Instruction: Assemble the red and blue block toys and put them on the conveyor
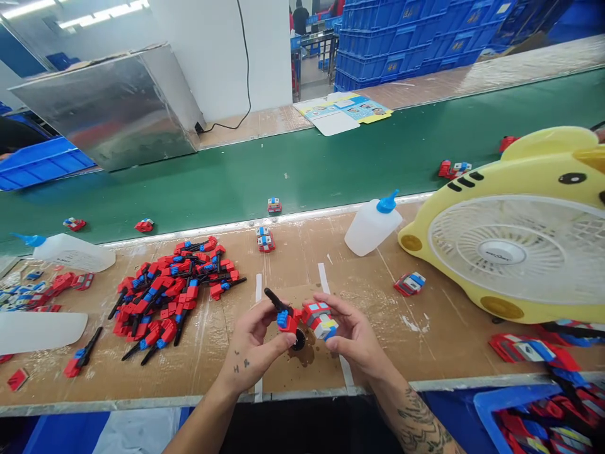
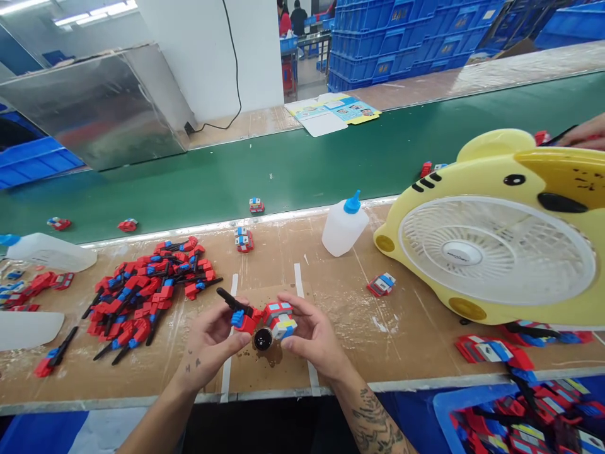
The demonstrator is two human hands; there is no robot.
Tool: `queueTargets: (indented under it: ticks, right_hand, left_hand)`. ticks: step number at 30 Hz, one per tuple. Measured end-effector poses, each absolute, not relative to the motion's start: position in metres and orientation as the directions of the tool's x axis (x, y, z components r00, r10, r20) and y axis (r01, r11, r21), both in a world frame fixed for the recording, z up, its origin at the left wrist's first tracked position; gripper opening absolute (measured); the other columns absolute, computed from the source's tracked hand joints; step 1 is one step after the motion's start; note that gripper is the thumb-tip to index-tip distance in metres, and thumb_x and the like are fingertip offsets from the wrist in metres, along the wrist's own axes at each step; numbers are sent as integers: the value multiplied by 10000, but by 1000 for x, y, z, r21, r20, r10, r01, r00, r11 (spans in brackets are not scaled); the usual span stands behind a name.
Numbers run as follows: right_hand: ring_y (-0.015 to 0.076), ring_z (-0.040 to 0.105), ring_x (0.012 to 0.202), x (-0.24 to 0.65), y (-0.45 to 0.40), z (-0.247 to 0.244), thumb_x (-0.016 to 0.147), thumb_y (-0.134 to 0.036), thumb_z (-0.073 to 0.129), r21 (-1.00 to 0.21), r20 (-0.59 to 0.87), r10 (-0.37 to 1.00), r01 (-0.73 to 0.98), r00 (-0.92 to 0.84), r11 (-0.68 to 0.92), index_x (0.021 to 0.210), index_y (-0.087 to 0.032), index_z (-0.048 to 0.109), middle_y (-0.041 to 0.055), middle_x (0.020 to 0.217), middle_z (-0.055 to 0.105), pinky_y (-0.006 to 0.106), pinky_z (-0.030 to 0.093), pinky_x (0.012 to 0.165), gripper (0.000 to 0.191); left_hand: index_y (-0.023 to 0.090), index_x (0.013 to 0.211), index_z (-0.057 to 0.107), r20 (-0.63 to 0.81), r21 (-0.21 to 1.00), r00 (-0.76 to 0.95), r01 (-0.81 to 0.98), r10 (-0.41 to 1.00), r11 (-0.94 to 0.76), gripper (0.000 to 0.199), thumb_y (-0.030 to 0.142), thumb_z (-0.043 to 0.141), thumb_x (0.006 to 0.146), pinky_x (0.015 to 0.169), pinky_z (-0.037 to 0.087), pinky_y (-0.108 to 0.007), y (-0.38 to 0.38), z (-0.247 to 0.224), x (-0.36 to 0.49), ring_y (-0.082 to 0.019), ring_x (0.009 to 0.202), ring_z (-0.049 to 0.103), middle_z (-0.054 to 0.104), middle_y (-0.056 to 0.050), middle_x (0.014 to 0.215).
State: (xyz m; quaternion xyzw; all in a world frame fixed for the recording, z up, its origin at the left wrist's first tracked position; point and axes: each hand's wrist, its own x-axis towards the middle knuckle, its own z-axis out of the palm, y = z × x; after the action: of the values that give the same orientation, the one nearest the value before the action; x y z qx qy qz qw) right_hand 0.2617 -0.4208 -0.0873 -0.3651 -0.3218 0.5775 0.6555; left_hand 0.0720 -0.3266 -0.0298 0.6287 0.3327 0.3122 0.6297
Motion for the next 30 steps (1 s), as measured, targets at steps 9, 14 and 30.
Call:
queueTargets:
  ticks: [9,14,30]
  right_hand:
    - [348,560,1252,254,-416,-58,862,-233,735,-875,312,934,435,174,212,1496,-331,422,88,1402,573,527,468,1062,714]
    - [341,446,1363,225,-363,-45,943,-119,498,-728,512,850,588,123,353,1585,-284,183,101,1542,399,541,422,1100,735]
    - [336,546,1163,353,-114,-76,688,-81,714,-838,202,863,538,464,-93,1049,-153,655,148,1110,671,503,356,1058,374]
  left_hand:
    - [212,1224,670,-27,980,564,178,825,-90,405,223,725,824,947,498,-355,-329,-34,79,-271,1069,633,681,-98,1168]
    - [228,1220,534,63,990,253,-141,965,-28,594,131,795,695,988,470,-310,-311,-33,115,-235,1127,612,643,-65,1190]
    - [149,1262,500,-49,364,495,818,868,-446,669,312,727,654,806,502,-333,7,-28,163,-306,984,675,703,-137,1054]
